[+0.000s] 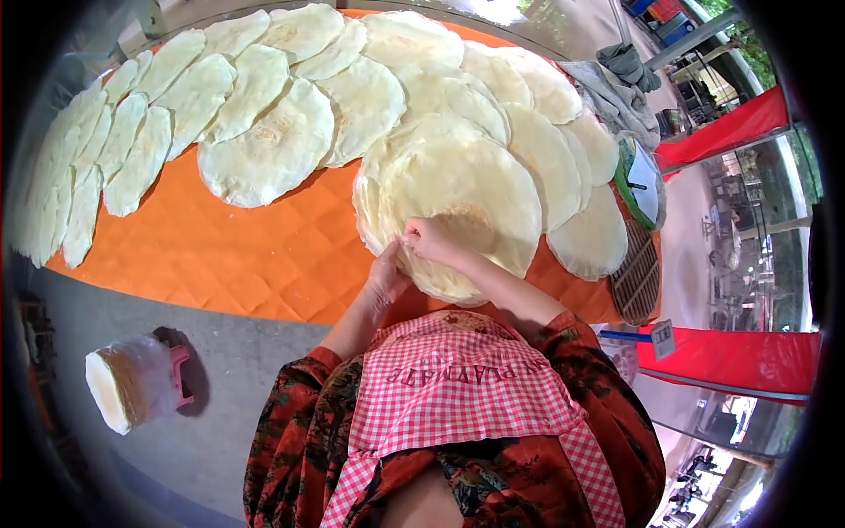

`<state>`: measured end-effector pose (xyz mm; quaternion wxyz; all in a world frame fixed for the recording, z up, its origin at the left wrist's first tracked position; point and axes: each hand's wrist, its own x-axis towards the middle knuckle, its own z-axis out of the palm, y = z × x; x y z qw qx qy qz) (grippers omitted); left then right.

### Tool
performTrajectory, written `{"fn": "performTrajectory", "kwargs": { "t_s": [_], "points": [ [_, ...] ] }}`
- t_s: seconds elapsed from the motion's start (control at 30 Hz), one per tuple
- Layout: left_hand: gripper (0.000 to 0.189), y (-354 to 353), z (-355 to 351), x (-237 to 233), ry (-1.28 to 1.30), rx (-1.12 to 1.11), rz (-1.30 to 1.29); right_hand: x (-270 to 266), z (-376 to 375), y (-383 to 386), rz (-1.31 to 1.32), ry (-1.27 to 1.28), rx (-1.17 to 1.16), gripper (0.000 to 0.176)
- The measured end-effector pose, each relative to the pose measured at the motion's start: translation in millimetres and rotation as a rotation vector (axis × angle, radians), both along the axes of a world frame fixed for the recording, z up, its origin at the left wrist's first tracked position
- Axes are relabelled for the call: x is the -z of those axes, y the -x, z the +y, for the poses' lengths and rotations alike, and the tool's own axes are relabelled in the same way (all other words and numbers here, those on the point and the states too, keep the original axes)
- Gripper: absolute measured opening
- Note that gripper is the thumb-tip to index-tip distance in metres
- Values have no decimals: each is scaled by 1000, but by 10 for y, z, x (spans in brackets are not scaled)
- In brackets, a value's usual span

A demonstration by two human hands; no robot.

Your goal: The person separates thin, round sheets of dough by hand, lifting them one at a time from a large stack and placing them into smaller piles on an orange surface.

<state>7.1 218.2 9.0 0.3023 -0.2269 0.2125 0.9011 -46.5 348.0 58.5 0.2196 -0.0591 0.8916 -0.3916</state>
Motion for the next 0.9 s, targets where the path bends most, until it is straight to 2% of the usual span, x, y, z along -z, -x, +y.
{"fn": "performTrajectory", "kwargs": {
  "t_s": [0.07,0.17,0.27,0.37,0.47,0.57,0.63,0.77,0.9],
  "points": [
    [51,4,6,71,-36,7,18,-121,-17,-12,-11,-88,-26,16],
    [51,7,-8,-8,-16,37,-8,-463,-164,-93,105,-245,-132,19],
    [48,8,-19,-187,19,48,3,-186,-166,-76,94,-210,-110,24],
    [46,-11,3,-82,19,10,33,-234,-211,-79,121,-273,-27,26],
    [47,-6,7,-231,69,-1,-17,-446,-344,-68,88,-404,42,30],
    [41,-15,1,-186,48,27,1,-493,-337,22,98,-413,1,36],
    [46,-20,0,-38,-36,14,23,-400,-264,97,48,-376,-17,37],
    [48,-36,-19,-23,-84,-1,2,-477,-221,131,-144,-316,34,37],
    [48,-29,-18,-17,-91,-13,-6,-308,-158,107,-57,-206,71,30]
  ]
}}
